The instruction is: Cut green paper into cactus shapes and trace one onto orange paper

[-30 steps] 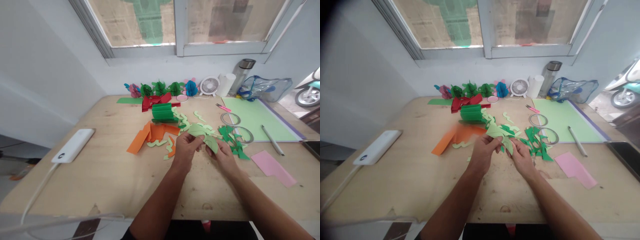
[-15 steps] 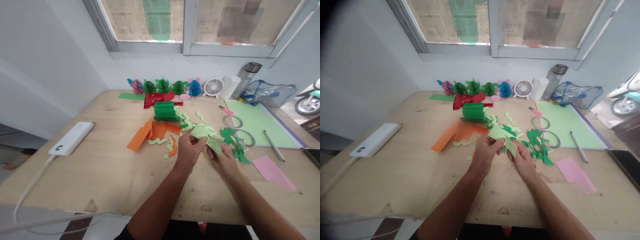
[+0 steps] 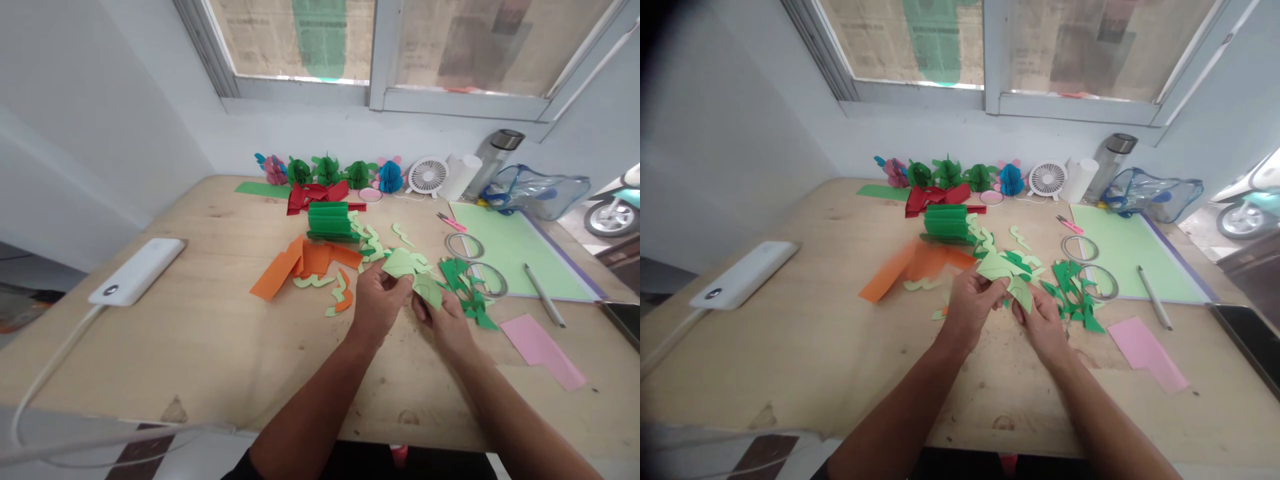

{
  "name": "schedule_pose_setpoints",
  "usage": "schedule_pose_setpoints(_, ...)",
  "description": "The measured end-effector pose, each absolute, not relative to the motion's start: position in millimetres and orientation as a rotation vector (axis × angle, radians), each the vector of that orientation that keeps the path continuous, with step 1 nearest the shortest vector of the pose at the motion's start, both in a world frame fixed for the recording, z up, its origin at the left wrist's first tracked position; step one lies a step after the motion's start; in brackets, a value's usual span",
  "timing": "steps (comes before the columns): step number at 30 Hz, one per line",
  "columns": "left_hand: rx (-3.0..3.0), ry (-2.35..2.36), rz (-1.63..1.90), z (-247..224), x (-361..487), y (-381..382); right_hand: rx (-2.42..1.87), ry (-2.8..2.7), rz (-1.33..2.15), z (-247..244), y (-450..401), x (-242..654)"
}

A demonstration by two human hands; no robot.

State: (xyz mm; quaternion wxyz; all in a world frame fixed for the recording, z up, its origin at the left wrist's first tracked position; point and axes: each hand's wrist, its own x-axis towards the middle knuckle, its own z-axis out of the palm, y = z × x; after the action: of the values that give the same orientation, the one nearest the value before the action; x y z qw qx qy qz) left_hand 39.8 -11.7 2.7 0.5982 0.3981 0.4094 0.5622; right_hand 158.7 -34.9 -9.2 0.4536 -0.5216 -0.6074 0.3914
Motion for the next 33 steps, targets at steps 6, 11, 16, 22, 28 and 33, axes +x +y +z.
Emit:
schedule_pose_setpoints(6,0.905,0.932,1.294,4,40,-11,-1.277,-1.391,1.072,-16,-36,158)
schedule_pose_setpoints(11,0.893,0.929,1.292,7,40,-12,-1.238,-1.341,1.126,-21,-35,158)
schedule_pose_setpoints(16,0.869,0.927,1.301,8,41,-13,-1.238,-1.32,1.114,-20,-34,157)
schedule_pose_setpoints(22,0.873,0.94,1.308,6,42,-13,-1.23,-1.306,1.119,-17,-35,155)
schedule_pose_setpoints(28,0.882,0.955,1.31,6,42,-14,-1.222,-1.287,1.137,-21,-34,156)
schedule_pose_setpoints(33,0.872,0.947,1.312,6,43,-14,-1.213,-1.285,1.155,-21,-35,156)
